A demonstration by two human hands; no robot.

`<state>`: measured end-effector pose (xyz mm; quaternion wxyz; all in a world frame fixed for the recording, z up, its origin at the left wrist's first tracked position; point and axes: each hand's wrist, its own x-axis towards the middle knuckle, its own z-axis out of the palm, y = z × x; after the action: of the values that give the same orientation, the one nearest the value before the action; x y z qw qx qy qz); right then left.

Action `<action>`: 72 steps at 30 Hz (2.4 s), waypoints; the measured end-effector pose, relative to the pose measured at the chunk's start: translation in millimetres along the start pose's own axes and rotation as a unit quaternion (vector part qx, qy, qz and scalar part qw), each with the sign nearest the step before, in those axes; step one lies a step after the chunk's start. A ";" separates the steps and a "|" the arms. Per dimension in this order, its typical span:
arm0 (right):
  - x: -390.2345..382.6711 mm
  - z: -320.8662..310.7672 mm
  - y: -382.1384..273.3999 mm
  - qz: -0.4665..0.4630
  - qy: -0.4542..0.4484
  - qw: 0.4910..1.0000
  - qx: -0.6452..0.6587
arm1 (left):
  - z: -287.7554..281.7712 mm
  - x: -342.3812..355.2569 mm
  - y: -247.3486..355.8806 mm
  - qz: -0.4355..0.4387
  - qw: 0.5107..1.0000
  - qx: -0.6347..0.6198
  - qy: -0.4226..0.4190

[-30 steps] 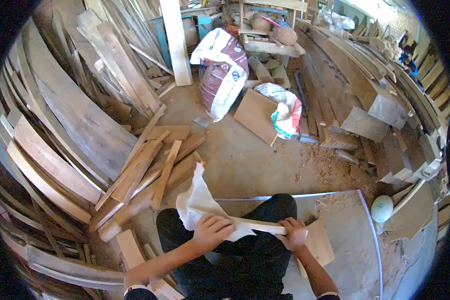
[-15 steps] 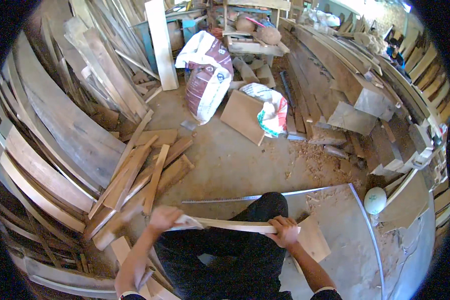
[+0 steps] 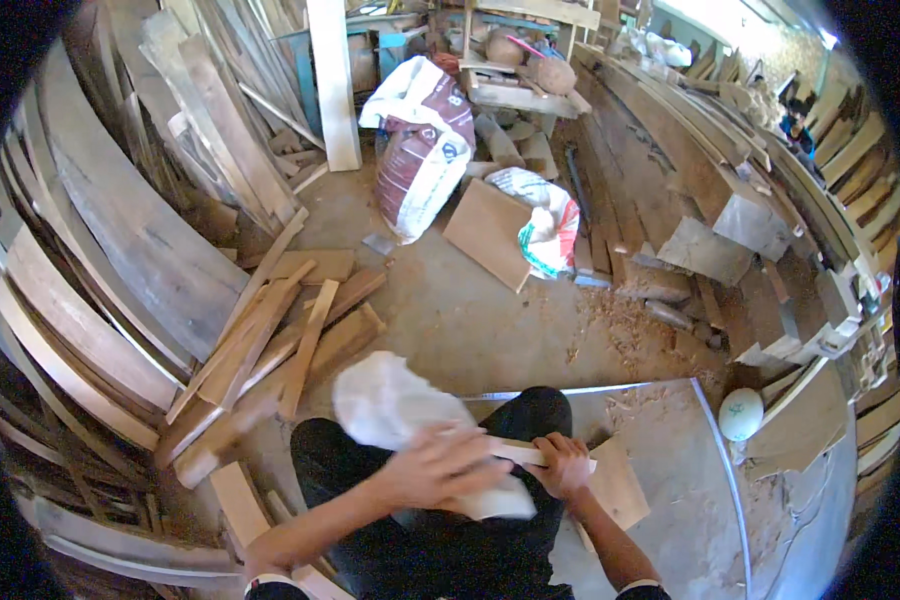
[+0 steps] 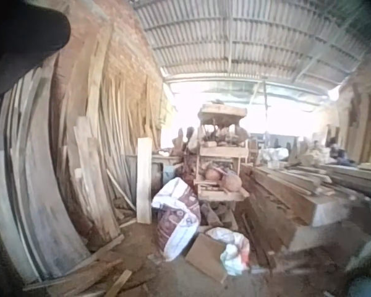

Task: The recorder uses a chisel and a wooden mallet to shape and carve a piece of wood while sitting on the floor of a workshop.

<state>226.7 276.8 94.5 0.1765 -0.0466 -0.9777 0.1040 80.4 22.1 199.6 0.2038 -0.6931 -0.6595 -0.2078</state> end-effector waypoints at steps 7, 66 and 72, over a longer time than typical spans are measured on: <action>-5.1 13.0 -0.8 0.013 -0.066 0.998 0.004 | 67.3 -34.2 1.4 -0.153 0.977 -0.097 -0.113; -1.6 10.3 11.7 -0.024 0.007 0.995 0.092 | -26.3 -86.7 -44.3 -0.147 0.989 0.002 -0.028; -0.8 11.3 18.0 -0.020 -0.003 0.996 0.090 | -46.5 -93.3 -45.4 -0.169 0.985 -0.022 -0.010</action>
<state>224.4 292.2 80.0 0.1786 -0.0104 -0.9656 0.1887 30.1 -79.1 186.6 0.1437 -0.5785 -0.7641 -0.2467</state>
